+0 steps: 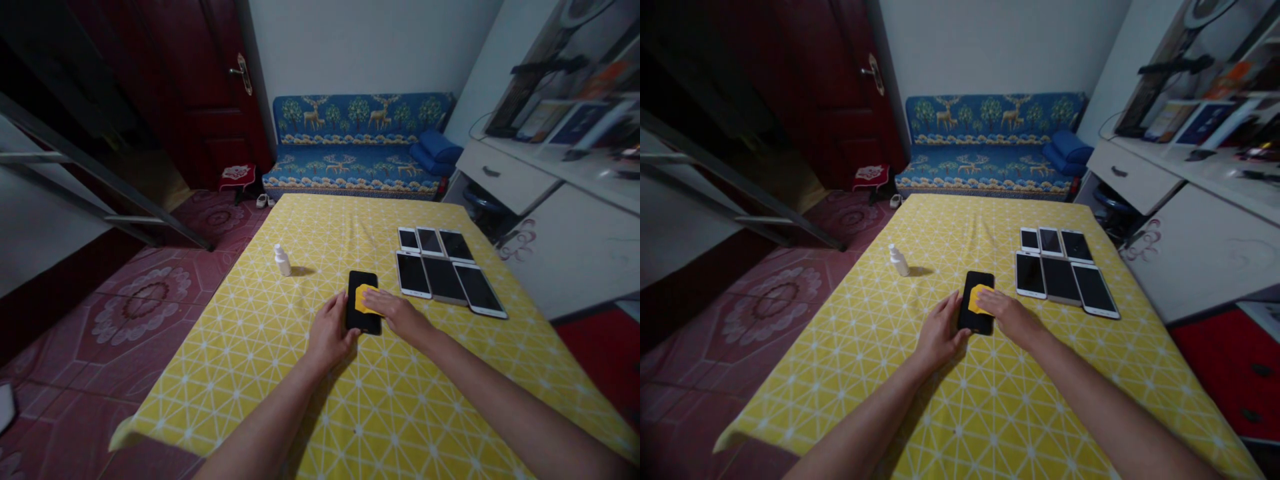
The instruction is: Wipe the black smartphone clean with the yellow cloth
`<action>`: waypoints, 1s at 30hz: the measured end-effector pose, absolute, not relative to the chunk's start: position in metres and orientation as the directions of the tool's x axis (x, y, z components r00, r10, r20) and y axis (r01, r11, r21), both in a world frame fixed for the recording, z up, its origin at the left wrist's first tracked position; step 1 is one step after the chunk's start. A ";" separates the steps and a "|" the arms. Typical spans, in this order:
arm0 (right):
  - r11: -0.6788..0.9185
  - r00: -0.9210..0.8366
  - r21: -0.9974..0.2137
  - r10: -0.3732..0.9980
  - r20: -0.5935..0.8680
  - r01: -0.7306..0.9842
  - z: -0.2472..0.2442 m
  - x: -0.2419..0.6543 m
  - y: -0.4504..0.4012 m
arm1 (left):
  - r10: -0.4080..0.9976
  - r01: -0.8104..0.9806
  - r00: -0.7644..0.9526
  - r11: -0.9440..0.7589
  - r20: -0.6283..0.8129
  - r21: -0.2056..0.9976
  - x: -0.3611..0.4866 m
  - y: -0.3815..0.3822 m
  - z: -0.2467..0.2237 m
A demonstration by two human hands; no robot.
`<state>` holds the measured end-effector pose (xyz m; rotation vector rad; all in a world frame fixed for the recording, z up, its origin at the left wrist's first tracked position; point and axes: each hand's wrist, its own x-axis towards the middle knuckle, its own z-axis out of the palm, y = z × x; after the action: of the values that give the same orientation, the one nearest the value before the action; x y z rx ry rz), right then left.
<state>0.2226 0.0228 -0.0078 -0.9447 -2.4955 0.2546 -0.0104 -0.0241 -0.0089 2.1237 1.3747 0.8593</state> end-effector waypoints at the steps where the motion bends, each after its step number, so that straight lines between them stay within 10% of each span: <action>1: 0.756 -0.668 -0.329 0.654 0.355 0.565 -0.008 0.222 0.017 | 0.920 0.628 0.302 -0.389 0.249 0.674 -0.010 -0.024 -0.009; 18: 0.828 -0.762 -0.369 0.544 0.351 0.422 0.004 0.227 -0.014 | 0.897 0.620 0.330 -0.441 0.294 0.649 -0.012 -0.023 -0.013; 30: 0.654 -0.590 -0.363 0.756 0.284 0.663 0.004 0.212 0.070 | 0.896 0.616 0.309 -0.445 0.320 0.650 -0.012 -0.022 -0.016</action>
<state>0.2122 0.0697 0.0036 -1.1147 -2.4594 0.3058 -0.0117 -0.0224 -0.0155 2.1739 1.3453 0.9303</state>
